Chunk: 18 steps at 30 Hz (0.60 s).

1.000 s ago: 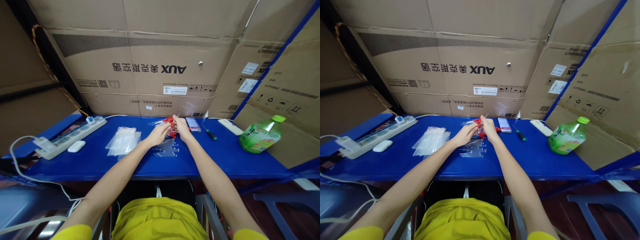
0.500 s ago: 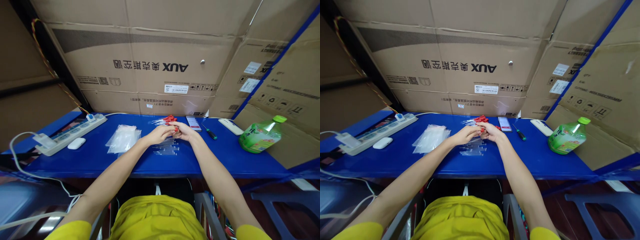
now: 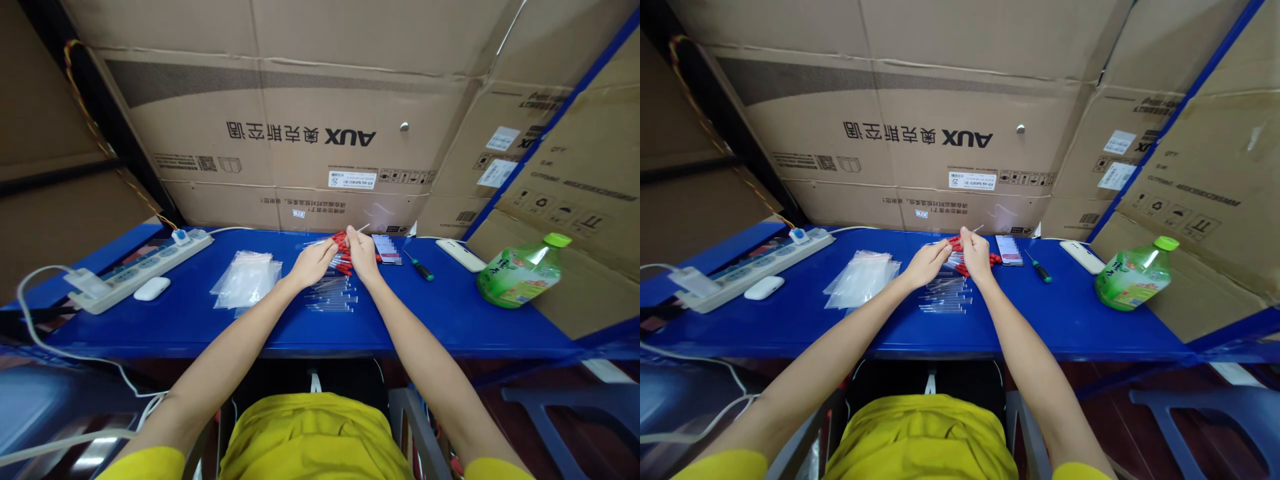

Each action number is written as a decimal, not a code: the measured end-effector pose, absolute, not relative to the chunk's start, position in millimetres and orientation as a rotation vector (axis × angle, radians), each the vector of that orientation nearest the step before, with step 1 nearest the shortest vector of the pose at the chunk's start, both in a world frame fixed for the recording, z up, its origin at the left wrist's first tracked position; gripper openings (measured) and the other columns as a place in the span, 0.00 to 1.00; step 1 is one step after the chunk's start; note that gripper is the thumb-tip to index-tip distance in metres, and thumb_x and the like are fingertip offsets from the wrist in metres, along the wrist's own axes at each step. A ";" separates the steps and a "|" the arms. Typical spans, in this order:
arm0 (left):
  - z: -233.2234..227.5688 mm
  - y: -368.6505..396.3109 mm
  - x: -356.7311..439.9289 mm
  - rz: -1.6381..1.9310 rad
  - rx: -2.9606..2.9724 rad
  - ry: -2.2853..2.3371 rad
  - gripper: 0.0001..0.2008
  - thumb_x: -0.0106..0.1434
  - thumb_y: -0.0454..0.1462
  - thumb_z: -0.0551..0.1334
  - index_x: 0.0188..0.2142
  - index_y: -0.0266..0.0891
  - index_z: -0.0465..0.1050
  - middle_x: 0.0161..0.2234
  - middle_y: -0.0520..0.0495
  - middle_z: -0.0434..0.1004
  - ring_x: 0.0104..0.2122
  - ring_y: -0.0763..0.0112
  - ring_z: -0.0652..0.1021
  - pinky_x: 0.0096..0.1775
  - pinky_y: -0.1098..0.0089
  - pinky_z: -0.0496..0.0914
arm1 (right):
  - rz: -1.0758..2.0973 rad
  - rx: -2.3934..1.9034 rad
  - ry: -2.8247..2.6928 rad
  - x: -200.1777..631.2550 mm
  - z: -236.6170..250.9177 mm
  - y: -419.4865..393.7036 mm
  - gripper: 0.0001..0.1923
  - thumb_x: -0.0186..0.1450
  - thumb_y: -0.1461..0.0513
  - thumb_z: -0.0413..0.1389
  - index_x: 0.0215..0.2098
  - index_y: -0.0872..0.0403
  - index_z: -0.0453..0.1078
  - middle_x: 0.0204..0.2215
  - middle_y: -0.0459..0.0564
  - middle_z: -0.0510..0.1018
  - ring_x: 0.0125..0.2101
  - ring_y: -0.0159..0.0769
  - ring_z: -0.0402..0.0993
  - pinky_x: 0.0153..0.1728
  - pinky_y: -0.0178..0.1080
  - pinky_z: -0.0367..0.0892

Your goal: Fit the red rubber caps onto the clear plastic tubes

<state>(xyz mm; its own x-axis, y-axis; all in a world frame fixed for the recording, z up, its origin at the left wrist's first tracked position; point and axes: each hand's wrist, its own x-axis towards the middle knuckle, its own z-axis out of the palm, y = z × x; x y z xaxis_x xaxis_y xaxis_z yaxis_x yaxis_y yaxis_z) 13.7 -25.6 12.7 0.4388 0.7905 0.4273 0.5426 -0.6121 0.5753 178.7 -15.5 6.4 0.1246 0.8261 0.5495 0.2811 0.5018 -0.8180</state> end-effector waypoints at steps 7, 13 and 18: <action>9.7 -21.3 7.7 0.911 2.531 1.195 0.21 0.78 0.46 0.49 0.39 0.42 0.78 0.39 0.46 0.83 0.39 0.62 0.80 0.38 0.69 0.64 | 0.449 -1.196 -1.588 185.1 -4.1 -5.5 0.32 0.70 0.37 0.46 0.19 0.50 0.57 0.17 0.43 0.61 0.23 0.32 0.57 0.29 0.38 0.54; 5.4 -17.3 4.5 0.942 2.563 1.256 0.15 0.76 0.47 0.56 0.40 0.42 0.76 0.40 0.46 0.81 0.38 0.64 0.79 0.37 0.68 0.64 | 0.770 -1.156 -1.427 186.6 -8.1 0.0 0.23 0.60 0.41 0.61 0.33 0.50 0.66 0.17 0.38 0.65 0.19 0.30 0.58 0.23 0.35 0.53; 5.1 -14.4 1.6 0.911 2.530 1.302 0.13 0.74 0.47 0.57 0.39 0.41 0.73 0.39 0.45 0.78 0.36 0.64 0.76 0.38 0.67 0.64 | 1.059 -1.029 -1.247 189.3 -6.5 1.3 0.25 0.56 0.42 0.66 0.35 0.49 0.64 0.18 0.37 0.68 0.15 0.26 0.54 0.17 0.32 0.50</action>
<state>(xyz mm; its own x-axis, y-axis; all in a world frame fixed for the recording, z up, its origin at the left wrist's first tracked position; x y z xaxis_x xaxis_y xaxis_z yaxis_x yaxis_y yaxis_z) 1.6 -14.4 5.1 0.4377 0.7806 0.4462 0.6868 -0.6105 0.3944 189.3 1.3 -6.5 0.0300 0.9775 0.2088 -0.0474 0.2100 -0.9765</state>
